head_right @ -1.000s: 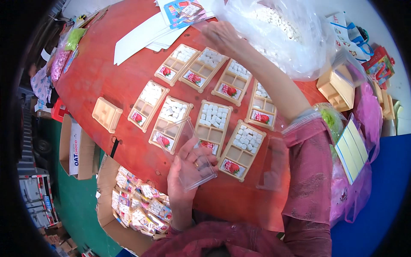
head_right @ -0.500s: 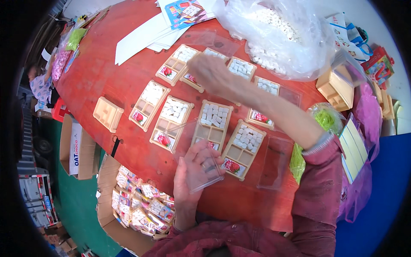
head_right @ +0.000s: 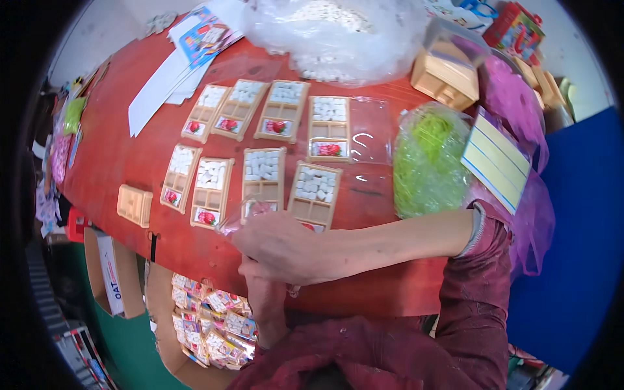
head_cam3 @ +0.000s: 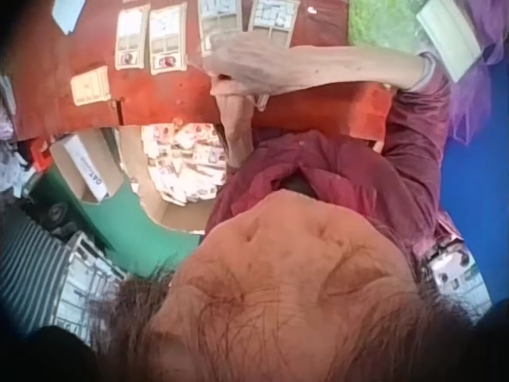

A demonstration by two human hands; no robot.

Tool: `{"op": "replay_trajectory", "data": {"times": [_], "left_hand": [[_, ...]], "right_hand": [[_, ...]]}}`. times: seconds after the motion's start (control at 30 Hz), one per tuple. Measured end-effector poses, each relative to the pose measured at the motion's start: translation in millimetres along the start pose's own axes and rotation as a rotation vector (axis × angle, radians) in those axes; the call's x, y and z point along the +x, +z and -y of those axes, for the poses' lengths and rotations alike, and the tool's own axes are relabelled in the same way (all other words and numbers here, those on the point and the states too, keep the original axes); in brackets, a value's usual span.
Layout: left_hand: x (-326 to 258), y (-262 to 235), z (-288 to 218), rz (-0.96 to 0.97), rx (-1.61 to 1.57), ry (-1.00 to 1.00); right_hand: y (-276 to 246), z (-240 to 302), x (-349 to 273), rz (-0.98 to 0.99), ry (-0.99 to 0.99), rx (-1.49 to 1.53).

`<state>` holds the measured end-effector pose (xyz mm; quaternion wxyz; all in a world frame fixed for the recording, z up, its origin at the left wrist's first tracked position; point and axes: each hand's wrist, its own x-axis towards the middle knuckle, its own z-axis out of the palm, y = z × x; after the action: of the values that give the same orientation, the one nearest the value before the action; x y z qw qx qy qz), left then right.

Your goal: Organizing and packaging small items into partitioned wooden trays and plastic bags.

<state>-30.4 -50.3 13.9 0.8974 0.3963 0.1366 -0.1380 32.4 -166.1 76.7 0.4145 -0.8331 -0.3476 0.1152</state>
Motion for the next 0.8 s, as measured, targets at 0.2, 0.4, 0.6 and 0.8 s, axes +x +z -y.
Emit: {"op": "replay_trajectory", "data": {"times": [0.2, 0.4, 0.6, 0.8], "left_hand": [[-5, 16, -5, 0.182, 0.31, 0.123], [-4, 46, -8, 0.26, 0.212, 0.01], [-4, 40, -2, 0.312, 0.345, -0.128], [-4, 51, 13, 0.472, 0.185, -0.257]], "right_hand": [[-4, -7, -17, -0.198, -0.008, 0.109], [-34, -14, -27, -0.088, 0.205, 0.592], [-38, -19, -49, -0.165, 0.122, 0.366], [-53, -19, -72, -0.073, 0.518, 0.779]]}}
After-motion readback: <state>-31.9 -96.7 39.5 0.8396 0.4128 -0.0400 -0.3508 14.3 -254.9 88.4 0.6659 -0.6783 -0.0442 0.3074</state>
